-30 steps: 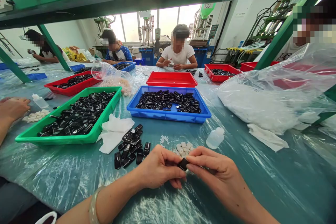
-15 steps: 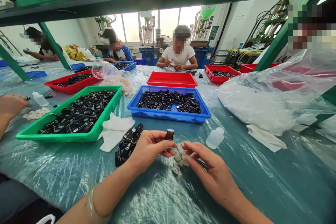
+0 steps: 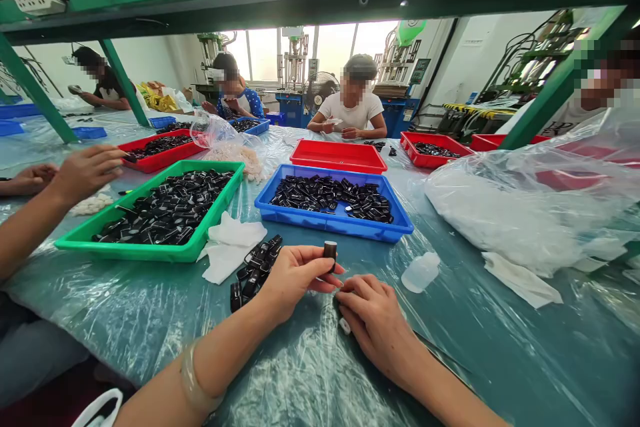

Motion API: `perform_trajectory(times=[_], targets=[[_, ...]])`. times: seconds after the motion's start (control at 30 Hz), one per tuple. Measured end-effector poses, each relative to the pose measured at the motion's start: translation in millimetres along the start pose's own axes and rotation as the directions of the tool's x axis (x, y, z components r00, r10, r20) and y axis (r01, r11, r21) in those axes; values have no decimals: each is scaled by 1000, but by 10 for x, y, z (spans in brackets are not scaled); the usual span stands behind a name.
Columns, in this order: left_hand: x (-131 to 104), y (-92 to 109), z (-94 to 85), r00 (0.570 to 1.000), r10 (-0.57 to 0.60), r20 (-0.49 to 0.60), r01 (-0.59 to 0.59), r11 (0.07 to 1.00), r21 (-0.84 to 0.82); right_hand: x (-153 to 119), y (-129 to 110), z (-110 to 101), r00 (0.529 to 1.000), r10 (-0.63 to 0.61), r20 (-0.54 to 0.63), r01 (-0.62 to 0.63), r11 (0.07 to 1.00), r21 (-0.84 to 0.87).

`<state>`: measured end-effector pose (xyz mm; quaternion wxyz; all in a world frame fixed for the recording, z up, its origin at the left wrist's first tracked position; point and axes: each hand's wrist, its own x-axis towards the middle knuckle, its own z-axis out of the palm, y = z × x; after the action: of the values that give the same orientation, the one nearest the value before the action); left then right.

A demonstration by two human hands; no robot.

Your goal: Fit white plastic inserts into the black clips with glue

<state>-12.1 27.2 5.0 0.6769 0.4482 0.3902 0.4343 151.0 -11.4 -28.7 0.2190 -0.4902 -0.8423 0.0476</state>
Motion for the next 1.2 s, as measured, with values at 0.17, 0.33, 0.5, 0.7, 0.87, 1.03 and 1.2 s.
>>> perform_trajectory(times=[0.17,0.33,0.5,0.7,0.87,1.03,1.2], targets=[[-10,9,19,996,-60,69,68,991,-117,-10,-2,8,999,16,31,-15,999,-42],[-2,0,22,985,-99,143,126,973,-192,-24,-22,-22,998,17,60,-12,997,-77],[11,-32,24,975,-121,188,159,966,-204,-31,5,-36,998,4,70,4,994,-114],[13,-66,39,969,-143,203,182,966,-185,-38,12,-16,998,-1,57,9,990,-140],[10,-85,42,966,-128,224,169,970,-174,-56,17,-29,997,-16,72,26,989,-144],[-18,-85,47,963,-114,243,143,984,-104,-81,36,-56,996,-46,80,58,986,-159],[-28,-119,38,957,-104,269,97,995,39,-108,49,-41,994,-83,66,95,975,-201]])
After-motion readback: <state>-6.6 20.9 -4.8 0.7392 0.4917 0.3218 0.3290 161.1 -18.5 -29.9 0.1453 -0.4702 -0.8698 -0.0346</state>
